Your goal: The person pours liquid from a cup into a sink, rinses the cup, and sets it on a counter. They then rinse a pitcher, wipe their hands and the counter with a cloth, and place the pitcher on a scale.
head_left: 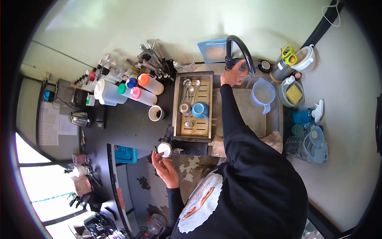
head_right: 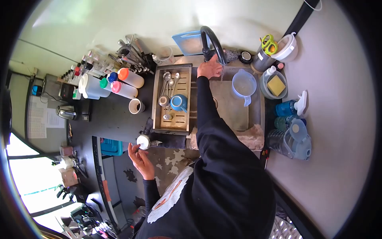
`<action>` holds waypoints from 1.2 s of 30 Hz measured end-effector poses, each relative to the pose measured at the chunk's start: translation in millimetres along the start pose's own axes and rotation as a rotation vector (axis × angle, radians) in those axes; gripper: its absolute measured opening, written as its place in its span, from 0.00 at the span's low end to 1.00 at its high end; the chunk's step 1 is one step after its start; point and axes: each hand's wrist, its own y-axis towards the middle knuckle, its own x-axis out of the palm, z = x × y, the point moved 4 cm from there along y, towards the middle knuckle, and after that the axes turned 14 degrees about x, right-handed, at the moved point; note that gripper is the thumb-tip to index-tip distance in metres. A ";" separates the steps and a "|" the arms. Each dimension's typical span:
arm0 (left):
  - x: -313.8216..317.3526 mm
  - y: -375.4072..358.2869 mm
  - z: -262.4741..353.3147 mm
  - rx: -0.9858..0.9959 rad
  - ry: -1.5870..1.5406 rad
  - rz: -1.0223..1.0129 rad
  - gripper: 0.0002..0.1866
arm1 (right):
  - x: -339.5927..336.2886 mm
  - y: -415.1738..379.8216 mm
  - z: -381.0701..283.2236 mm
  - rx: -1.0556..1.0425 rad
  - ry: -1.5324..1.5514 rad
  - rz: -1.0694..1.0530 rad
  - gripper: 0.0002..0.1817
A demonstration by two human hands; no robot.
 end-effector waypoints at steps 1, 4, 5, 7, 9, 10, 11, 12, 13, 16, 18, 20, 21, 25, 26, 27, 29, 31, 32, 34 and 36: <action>2.0 -0.8 0.2 -0.012 -0.013 0.014 0.27 | -1.7 2.0 -4.1 -0.079 -0.136 0.052 0.60; 10.9 2.1 -0.5 -0.004 -0.012 -0.022 0.27 | -12.5 9.2 -9.5 -0.161 -0.186 0.100 0.59; 14.1 2.2 -0.8 -0.013 -0.019 -0.040 0.26 | -15.4 13.5 -9.3 -0.162 -0.221 -0.003 0.59; 22.9 8.1 6.6 0.009 -0.022 -0.056 0.26 | -14.3 14.9 -3.7 -0.198 -0.205 0.057 0.56; 37.4 17.2 11.1 0.004 -0.092 -0.083 0.26 | -12.7 17.2 -3.4 -0.229 -0.232 0.104 0.52; 44.5 21.6 14.5 0.070 -0.102 -0.090 0.26 | -6.5 23.4 -2.3 -0.233 -0.246 0.045 0.48; 50.8 26.1 17.2 0.079 -0.105 -0.100 0.26 | -2.6 23.3 -5.4 -0.261 -0.262 0.157 0.47; 57.5 31.0 22.8 0.110 -0.123 -0.128 0.26 | -5.3 24.0 -11.2 -0.252 -0.278 0.110 0.47; 63.7 35.1 28.8 0.139 -0.140 -0.157 0.26 | -8.4 24.7 -15.3 -0.242 -0.295 0.061 0.47; 79.0 41.5 47.0 0.160 -0.166 -0.177 0.26 | -17.4 23.0 -16.6 -0.196 -0.300 -0.104 0.46; 88.4 39.6 50.1 0.168 -0.230 -0.175 0.27 | -18.5 7.7 -9.1 -0.232 -0.201 -0.048 0.37; 95.6 33.4 54.4 0.162 -0.256 -0.211 0.27 | -45.6 -16.2 5.9 -0.423 -0.057 -0.049 0.32; 96.8 30.0 56.6 0.158 -0.280 -0.224 0.27 | -42.9 -19.8 26.1 -0.584 0.188 -0.081 0.33; 91.4 12.2 55.9 0.158 -0.292 -0.347 0.26 | 23.4 0.4 184.8 -0.610 -0.312 -0.670 0.29; 86.7 8.2 53.2 0.176 -0.283 -0.332 0.25 | 26.1 11.6 219.8 -0.702 -0.635 -0.865 0.24; 80.4 7.3 51.3 0.164 -0.264 -0.301 0.25 | 2.8 13.6 236.0 -0.775 -0.765 -0.957 0.20; 70.9 -1.4 49.4 0.075 -0.276 -0.367 0.22 | -62.0 5.4 208.7 -0.735 -0.616 -1.008 0.21; 64.4 -8.4 41.9 -0.002 -0.268 -0.330 0.19 | -108.4 -10.8 186.1 -0.695 -0.442 -1.126 0.25; 66.6 -13.9 33.2 -0.039 -0.283 -0.346 0.18 | -119.3 -14.6 182.3 -0.302 -0.248 -1.384 0.27; 74.6 -21.3 27.8 -0.125 -0.362 -0.350 0.15 | -119.3 -15.7 186.0 0.110 -0.082 -1.580 0.29; 78.4 -23.3 33.8 -0.095 -0.376 -0.395 0.15 | -101.9 -9.4 209.5 -0.619 -1.039 -1.156 0.26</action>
